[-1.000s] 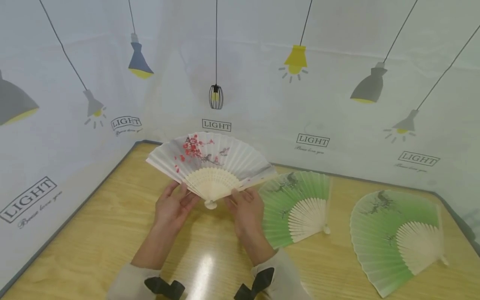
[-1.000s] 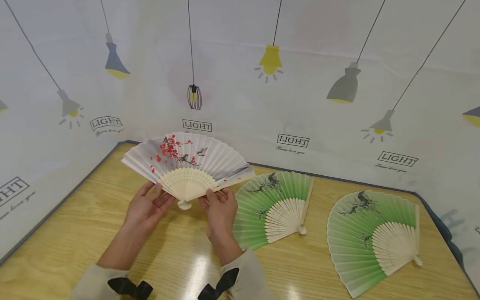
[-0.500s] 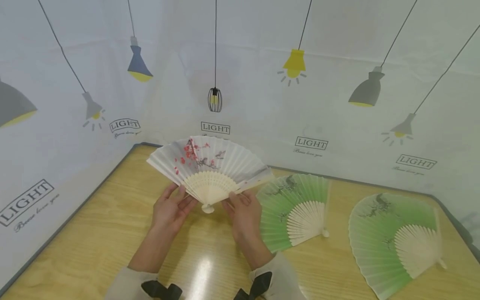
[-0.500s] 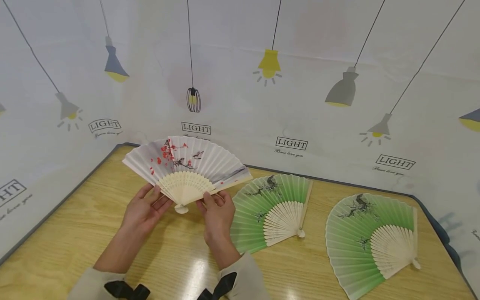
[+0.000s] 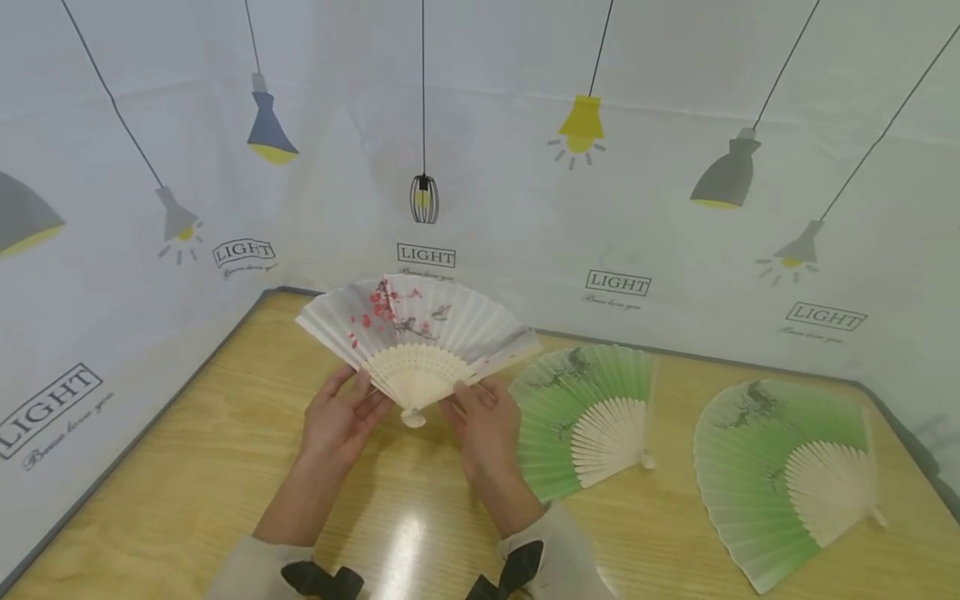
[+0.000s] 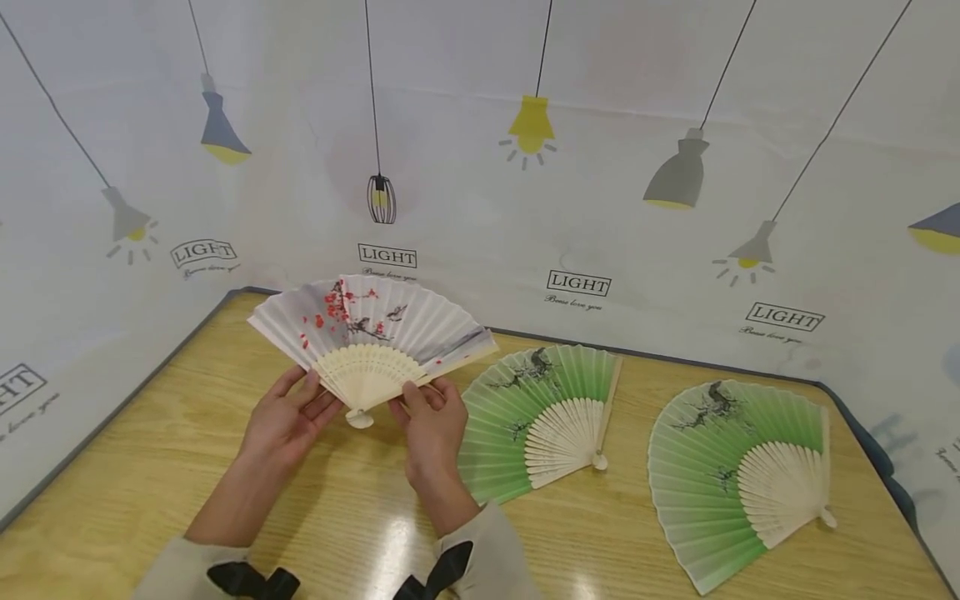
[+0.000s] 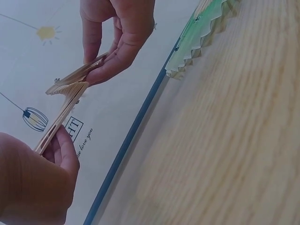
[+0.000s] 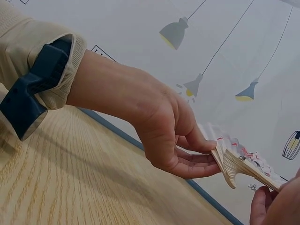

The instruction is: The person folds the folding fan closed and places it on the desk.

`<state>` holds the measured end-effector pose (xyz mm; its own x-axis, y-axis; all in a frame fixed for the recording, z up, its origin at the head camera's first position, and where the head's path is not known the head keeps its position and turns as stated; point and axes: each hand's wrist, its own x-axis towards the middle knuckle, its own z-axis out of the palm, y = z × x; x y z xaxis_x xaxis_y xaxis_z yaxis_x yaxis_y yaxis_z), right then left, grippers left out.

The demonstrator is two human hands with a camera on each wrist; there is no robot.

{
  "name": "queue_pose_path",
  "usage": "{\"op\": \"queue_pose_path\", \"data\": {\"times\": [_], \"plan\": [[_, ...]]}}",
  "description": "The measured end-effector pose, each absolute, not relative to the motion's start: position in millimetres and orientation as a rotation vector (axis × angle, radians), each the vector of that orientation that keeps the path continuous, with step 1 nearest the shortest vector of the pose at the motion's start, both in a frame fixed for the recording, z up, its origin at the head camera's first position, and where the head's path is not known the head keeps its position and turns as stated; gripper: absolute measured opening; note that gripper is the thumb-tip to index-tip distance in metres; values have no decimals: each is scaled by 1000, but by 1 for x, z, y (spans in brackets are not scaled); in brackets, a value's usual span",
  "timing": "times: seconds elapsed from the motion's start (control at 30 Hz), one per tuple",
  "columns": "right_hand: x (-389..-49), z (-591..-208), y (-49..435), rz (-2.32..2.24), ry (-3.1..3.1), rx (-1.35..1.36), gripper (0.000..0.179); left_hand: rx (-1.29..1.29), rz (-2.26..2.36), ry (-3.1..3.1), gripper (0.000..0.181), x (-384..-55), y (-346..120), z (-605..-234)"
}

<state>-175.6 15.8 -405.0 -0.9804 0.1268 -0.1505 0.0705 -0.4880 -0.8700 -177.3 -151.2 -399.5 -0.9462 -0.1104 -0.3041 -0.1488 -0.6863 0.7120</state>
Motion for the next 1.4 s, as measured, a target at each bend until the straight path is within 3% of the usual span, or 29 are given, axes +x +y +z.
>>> {"op": "queue_pose_path", "data": {"times": [1.4], "plan": [[-173,-400,15,2653,-1631,-247,29,-460,2785,1274,33,-178,-151,-396]]}}
